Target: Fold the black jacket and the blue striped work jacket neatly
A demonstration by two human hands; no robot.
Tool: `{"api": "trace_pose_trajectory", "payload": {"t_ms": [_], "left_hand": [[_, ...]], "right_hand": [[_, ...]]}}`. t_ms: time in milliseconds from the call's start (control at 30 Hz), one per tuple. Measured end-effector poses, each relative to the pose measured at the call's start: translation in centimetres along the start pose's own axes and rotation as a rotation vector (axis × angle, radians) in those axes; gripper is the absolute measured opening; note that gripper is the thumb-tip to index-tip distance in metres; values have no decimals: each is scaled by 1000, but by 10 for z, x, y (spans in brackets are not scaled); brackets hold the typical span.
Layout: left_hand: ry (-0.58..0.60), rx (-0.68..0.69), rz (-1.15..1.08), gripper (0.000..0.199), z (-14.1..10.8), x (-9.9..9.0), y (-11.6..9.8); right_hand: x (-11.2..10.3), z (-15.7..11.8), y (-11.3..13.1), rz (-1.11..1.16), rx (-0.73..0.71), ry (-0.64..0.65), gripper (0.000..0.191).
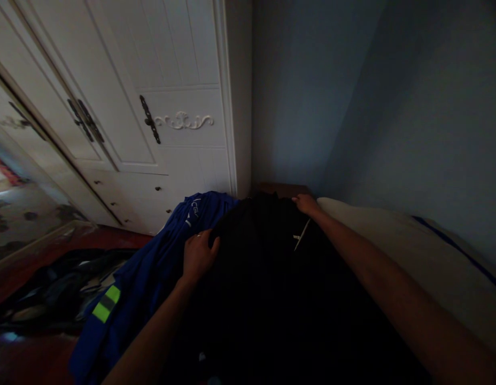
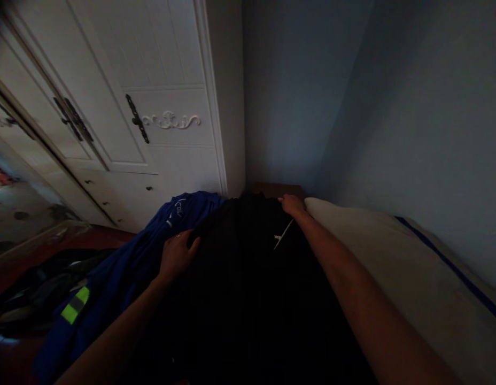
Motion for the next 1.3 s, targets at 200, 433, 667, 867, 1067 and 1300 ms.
{"api": "trace_pose_trajectory", "payload": {"t_ms": [200,433,667,867,1067,1300], "left_hand": [[13,26,31,46,0,-1,-2],[37,83,81,51,-3,-3,-6],[182,96,30,66,-1,-19,-7],[115,585,-88,72,-75,-51,-54],[337,759,-129,78,-133,-31,-87],[420,586,-162,77,-112,-15,-93]], "right_hand": [[-30,-46,29,-59,-217,-57,51],[-57,-172,61,83,-632,181,66],[-90,-300,51,230,-622,286,68],[-81,-361,12,111,-616,169,62],[-66,-374,-7,0,-708,154,65],[-76,-369,-14,-8,-712,163,64]]}}
Point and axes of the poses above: each hand's wrist, its own z-axis towards the middle knuckle, its own x-axis out of the palm, y = z × x, the point moved 4 cm from there along z, towards the middle knuckle, and after that the axes turned 8 degrees about -y, right-handed, at the moved point
